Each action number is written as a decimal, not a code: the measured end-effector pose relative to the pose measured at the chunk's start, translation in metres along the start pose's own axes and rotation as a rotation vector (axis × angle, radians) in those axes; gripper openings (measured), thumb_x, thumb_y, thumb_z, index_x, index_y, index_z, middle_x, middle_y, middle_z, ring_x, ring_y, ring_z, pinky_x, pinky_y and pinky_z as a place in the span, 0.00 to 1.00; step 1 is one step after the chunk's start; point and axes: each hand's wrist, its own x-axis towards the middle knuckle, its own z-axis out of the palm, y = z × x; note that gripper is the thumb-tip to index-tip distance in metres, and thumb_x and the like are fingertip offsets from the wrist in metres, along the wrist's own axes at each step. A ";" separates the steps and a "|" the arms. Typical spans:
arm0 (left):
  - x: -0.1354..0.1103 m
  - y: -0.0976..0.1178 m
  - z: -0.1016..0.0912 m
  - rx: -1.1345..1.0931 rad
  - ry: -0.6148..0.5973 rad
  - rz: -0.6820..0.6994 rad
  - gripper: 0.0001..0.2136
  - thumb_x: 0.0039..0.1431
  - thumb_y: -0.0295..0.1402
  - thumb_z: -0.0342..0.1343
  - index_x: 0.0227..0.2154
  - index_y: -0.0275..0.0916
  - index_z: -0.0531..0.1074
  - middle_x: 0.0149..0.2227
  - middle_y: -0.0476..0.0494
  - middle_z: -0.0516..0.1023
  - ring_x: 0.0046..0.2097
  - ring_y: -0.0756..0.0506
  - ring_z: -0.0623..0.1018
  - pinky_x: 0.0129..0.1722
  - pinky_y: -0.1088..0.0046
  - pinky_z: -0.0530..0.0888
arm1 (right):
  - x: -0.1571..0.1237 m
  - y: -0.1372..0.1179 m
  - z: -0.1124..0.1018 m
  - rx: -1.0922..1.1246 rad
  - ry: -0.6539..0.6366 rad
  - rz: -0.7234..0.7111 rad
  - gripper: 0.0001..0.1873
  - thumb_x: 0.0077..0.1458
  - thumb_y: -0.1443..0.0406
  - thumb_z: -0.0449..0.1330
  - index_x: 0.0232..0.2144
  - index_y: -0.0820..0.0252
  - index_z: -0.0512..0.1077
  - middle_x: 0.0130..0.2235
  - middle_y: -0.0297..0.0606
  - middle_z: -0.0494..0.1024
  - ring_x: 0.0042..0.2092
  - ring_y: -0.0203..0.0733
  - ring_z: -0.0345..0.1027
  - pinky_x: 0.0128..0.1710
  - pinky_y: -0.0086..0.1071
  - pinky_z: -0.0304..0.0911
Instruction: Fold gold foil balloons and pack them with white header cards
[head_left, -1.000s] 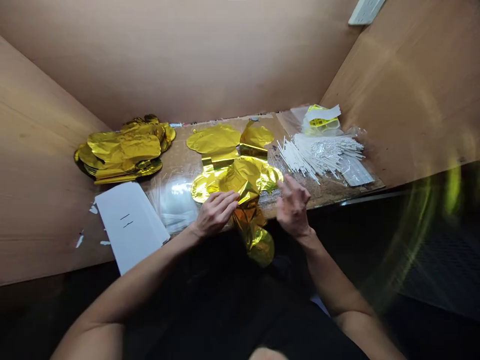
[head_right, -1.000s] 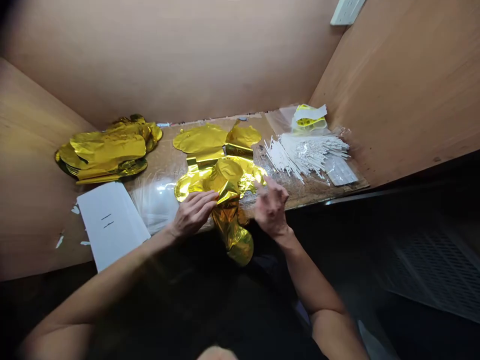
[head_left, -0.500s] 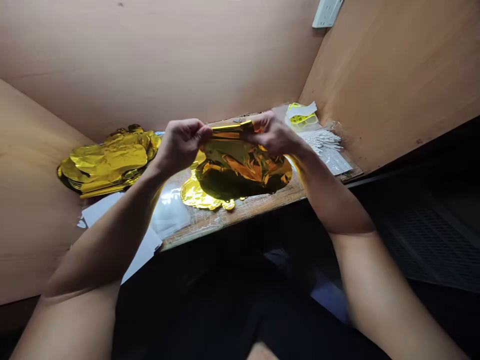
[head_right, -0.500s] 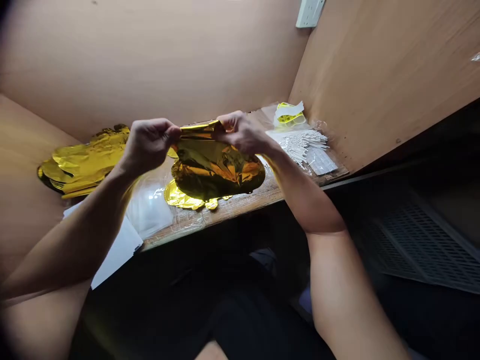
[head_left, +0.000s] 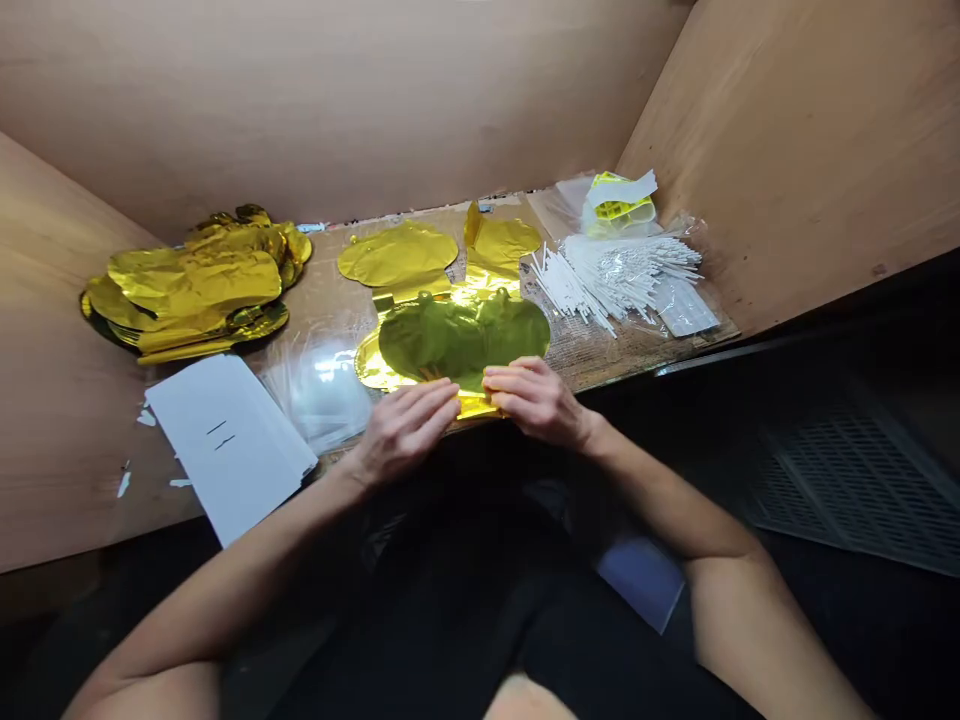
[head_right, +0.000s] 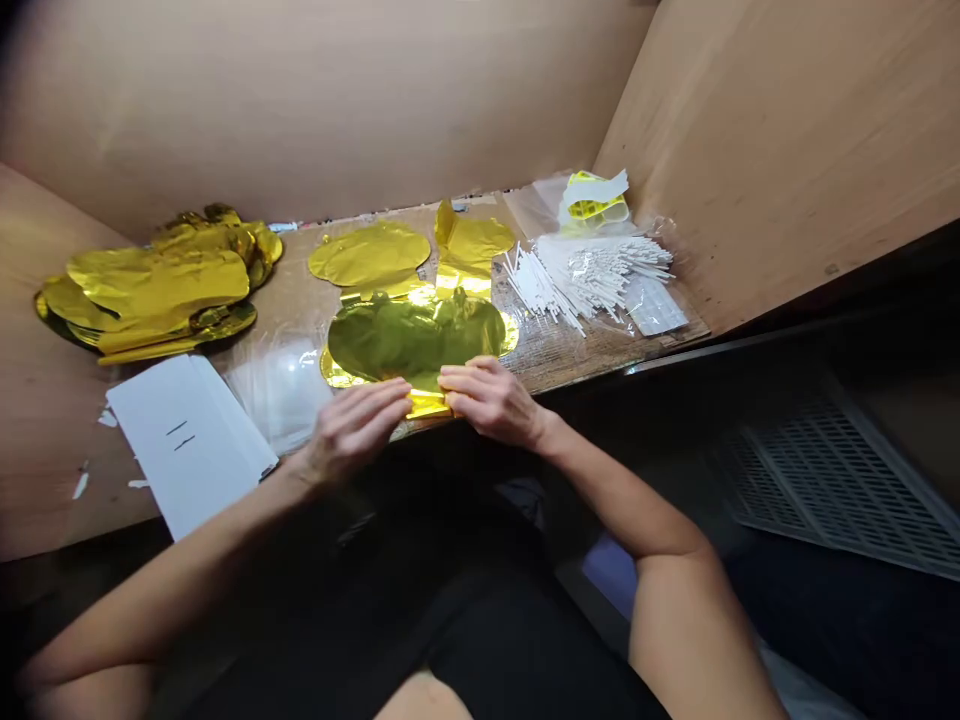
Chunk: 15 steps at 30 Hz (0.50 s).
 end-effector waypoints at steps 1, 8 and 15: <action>-0.022 0.010 0.015 -0.007 -0.045 -0.022 0.11 0.71 0.24 0.57 0.52 0.39 0.79 0.55 0.35 0.85 0.58 0.36 0.84 0.51 0.60 0.80 | -0.021 -0.008 0.018 -0.003 -0.047 0.028 0.11 0.69 0.71 0.58 0.48 0.55 0.77 0.57 0.44 0.84 0.63 0.49 0.75 0.62 0.46 0.63; -0.073 0.028 0.061 -0.162 -0.226 -0.351 0.10 0.75 0.29 0.51 0.46 0.40 0.79 0.48 0.37 0.87 0.54 0.37 0.85 0.51 0.60 0.78 | -0.061 -0.031 0.063 0.090 -0.183 0.374 0.09 0.70 0.64 0.58 0.42 0.55 0.79 0.50 0.43 0.85 0.60 0.53 0.74 0.60 0.50 0.54; -0.018 0.001 0.060 0.131 -0.372 -0.727 0.15 0.75 0.39 0.50 0.50 0.35 0.78 0.45 0.29 0.84 0.45 0.33 0.83 0.45 0.58 0.76 | 0.004 -0.020 0.058 -0.207 -0.301 0.930 0.15 0.75 0.62 0.52 0.40 0.61 0.75 0.38 0.47 0.80 0.42 0.50 0.71 0.48 0.42 0.51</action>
